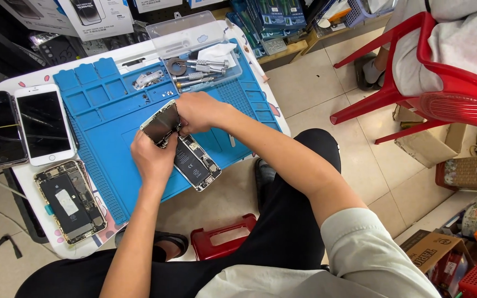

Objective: The person reassembles a white smartphone by connecting internal ribbon cables and aligning the screen to the chassis. They then close the device and wipe the screen with a white cloth.

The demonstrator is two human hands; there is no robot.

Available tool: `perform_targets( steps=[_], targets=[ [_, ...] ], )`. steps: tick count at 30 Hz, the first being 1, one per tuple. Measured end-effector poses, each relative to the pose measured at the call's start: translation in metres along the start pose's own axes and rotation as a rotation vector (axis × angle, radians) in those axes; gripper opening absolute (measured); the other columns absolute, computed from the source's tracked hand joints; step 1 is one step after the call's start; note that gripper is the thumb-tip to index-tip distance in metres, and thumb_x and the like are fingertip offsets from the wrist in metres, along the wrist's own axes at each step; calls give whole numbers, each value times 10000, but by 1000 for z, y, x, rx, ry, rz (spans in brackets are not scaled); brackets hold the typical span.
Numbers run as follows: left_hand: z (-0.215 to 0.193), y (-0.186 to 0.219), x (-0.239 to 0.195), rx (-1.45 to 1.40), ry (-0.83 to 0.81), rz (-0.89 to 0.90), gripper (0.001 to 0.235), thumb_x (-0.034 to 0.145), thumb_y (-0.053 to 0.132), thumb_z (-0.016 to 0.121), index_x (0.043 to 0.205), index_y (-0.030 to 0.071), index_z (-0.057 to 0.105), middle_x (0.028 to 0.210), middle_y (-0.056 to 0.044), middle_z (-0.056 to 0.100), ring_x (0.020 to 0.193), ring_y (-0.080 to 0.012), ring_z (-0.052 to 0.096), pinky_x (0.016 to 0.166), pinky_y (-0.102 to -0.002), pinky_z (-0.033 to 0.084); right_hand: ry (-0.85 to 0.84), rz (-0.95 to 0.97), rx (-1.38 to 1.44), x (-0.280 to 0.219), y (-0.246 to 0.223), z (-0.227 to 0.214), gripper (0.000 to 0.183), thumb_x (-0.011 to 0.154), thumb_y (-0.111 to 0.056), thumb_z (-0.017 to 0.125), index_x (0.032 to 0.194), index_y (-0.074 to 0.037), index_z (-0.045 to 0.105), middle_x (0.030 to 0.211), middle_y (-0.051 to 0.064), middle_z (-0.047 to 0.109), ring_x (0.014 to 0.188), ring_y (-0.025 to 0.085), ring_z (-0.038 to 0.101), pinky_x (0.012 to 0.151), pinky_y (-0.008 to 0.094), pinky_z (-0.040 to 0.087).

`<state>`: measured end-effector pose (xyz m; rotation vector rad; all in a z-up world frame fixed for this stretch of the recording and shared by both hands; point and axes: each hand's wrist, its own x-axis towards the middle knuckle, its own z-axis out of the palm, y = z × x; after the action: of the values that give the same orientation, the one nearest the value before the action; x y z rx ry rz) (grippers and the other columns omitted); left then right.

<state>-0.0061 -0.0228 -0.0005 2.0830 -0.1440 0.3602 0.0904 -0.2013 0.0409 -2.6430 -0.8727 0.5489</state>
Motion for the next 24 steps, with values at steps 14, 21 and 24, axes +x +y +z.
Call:
perform_targets(
  steps=[14, 21, 24],
  targets=[
    [1, 6, 2, 47, 23, -6, 255, 803, -30, 890, 965, 45, 708, 871, -125, 707, 878, -372, 706, 719, -488, 590, 0, 54, 34, -2, 8, 14, 275, 848, -337, 834, 691, -136, 730, 693, 80, 724, 734, 369, 743, 677, 507, 628],
    [1, 7, 0, 19, 20, -7, 246, 832, -31, 871, 996, 54, 710, 903, -111, 709, 909, -377, 706, 747, -498, 591, -42, 114, 139, -15, -3, -1, 261, 780, -351, 885, 768, -111, 783, 734, 93, 761, 783, 371, 759, 710, 510, 629],
    [1, 8, 1, 17, 17, 6, 263, 817, -36, 877, 997, 51, 706, 911, -127, 709, 910, -392, 703, 740, -511, 588, -10, 128, 139, -14, 0, 1, 242, 789, -345, 905, 791, -128, 797, 734, 71, 760, 769, 344, 757, 717, 491, 632]
  ],
)
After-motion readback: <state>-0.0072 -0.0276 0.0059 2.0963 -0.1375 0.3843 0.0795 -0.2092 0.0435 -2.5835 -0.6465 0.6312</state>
